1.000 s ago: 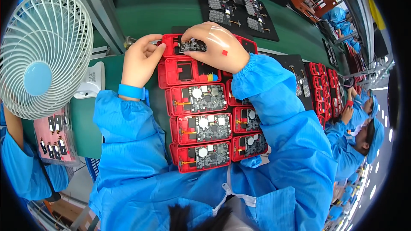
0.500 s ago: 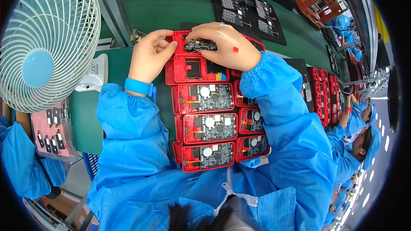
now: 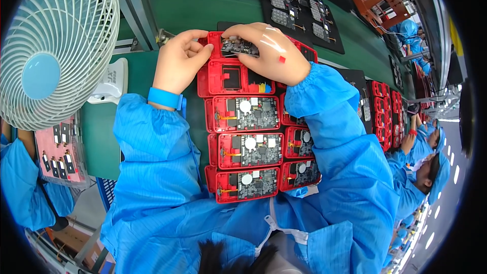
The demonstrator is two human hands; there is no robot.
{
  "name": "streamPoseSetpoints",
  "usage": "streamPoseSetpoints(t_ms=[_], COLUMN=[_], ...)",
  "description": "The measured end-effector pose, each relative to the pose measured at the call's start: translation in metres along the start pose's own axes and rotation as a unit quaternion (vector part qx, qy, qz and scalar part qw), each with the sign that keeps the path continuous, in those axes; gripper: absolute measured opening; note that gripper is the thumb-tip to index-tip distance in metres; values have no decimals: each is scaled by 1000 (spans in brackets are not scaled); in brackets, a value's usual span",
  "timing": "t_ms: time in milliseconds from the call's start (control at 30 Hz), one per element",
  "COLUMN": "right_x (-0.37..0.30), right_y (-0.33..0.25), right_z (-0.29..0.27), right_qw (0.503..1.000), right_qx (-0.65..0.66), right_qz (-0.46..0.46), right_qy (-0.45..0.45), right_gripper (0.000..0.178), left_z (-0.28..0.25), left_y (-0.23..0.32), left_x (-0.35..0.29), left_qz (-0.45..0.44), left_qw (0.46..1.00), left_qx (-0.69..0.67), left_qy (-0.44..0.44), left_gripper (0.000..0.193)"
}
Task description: The person assembles electronic handheld terminals by hand, placing PCB boards, screens, and keypads into a plastic tray.
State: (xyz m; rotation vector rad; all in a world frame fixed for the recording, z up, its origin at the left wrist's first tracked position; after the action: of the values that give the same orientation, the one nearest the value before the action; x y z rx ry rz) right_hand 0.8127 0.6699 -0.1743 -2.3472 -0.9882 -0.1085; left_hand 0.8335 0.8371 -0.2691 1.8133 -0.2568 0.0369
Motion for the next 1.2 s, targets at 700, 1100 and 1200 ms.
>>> streamPoseSetpoints(t_ms=[700,1100,1200], right_x=[-15,-18,-11], right_y=[40,8,-6], right_z=[-30,-45,-55], right_qw=[997,999,991], right_qx=[56,-13,-105], right_qz=[37,-25,-65], right_qy=[-44,19,50], right_gripper=[24,42,44], left_z=[10,2,-7], left_y=[4,39,94], left_x=[0,9,16], left_qz=[-19,8,189], left_qw=[999,997,934], left_qx=[41,72,274], left_qy=[-22,18,132], left_gripper=[35,29,31])
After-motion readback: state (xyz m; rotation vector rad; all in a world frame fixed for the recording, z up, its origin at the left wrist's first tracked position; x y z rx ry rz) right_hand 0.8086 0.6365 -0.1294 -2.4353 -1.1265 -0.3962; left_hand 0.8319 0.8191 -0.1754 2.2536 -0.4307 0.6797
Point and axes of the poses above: each hand's wrist, its own x-axis towards the middle knuckle, its own z-axis out of the palm, y = z × x, the point moved 5 cm from there along x, towards the middle knuckle, and after that the axes turned 12 degrees about x, right-handed, at the moved point
